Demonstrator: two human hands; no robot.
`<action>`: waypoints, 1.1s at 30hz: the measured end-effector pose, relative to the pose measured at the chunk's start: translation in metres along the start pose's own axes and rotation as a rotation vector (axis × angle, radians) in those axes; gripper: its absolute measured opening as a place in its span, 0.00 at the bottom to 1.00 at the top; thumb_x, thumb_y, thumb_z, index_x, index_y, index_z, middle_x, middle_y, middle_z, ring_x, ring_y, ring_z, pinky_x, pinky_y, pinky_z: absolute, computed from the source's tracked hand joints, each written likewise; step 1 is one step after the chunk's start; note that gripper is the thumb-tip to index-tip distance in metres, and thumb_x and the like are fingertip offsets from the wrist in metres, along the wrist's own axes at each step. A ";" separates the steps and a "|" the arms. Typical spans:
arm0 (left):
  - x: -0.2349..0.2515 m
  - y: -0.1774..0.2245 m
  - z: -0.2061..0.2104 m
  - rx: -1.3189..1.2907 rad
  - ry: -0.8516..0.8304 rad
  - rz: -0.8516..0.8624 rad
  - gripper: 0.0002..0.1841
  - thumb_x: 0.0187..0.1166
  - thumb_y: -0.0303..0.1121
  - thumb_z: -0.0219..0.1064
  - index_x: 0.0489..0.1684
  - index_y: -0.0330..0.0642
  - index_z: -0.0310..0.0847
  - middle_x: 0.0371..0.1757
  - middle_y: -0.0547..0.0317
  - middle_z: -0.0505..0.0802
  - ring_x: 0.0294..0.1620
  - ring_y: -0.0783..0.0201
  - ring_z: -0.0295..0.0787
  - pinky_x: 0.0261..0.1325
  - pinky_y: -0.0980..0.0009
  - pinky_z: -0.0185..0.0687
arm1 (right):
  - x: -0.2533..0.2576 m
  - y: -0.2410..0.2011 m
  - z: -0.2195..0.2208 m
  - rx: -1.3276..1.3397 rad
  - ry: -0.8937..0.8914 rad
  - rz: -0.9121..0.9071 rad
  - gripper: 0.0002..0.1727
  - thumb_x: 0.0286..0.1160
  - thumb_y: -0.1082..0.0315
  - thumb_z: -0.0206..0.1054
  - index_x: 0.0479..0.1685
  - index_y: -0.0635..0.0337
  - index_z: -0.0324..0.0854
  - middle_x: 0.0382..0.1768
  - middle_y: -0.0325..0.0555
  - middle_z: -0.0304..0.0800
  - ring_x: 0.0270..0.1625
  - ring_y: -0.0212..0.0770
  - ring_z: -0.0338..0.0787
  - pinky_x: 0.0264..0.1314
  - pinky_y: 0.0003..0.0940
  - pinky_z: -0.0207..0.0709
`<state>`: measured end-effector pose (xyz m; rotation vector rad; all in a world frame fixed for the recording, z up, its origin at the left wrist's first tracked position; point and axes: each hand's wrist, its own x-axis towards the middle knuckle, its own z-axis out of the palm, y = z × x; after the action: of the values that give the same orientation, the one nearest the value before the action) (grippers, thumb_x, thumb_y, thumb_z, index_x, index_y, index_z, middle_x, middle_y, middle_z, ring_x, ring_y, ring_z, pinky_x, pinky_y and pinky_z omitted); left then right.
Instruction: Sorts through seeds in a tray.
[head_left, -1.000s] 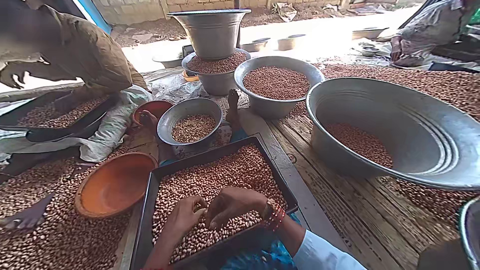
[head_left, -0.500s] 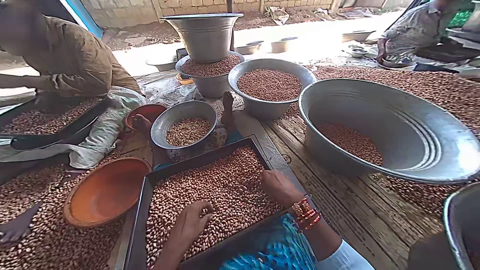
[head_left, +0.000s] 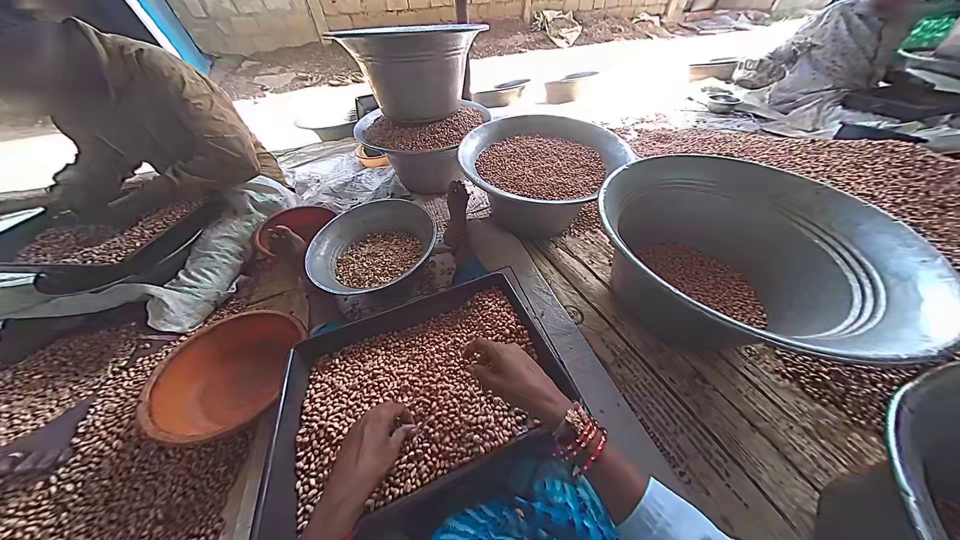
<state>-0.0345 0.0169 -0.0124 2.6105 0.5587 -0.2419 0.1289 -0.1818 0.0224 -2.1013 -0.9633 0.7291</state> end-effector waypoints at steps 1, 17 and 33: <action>0.000 -0.003 0.000 -0.026 0.024 0.005 0.09 0.81 0.31 0.71 0.50 0.36 0.92 0.49 0.41 0.95 0.53 0.42 0.93 0.63 0.43 0.82 | -0.003 0.001 -0.003 -0.081 0.019 -0.011 0.17 0.88 0.64 0.59 0.66 0.60 0.84 0.49 0.56 0.94 0.50 0.51 0.93 0.59 0.53 0.81; -0.023 0.005 -0.014 -0.217 0.141 0.388 0.07 0.71 0.26 0.71 0.40 0.43 0.94 0.41 0.60 0.97 0.38 0.65 0.94 0.45 0.64 0.91 | -0.018 0.000 0.037 -0.423 -0.302 -0.002 0.12 0.79 0.65 0.69 0.50 0.62 0.90 0.48 0.60 0.94 0.56 0.63 0.91 0.57 0.65 0.78; 0.000 0.026 0.005 -0.206 0.145 0.246 0.06 0.73 0.26 0.73 0.42 0.37 0.92 0.42 0.49 0.95 0.41 0.54 0.94 0.50 0.54 0.89 | -0.023 0.030 0.005 -0.080 -0.184 -0.049 0.13 0.80 0.63 0.69 0.51 0.64 0.89 0.38 0.54 0.92 0.42 0.50 0.89 0.50 0.53 0.78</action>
<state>-0.0240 -0.0069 -0.0065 2.4758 0.2878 0.0807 0.1246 -0.2130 0.0011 -2.0983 -1.1572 0.8842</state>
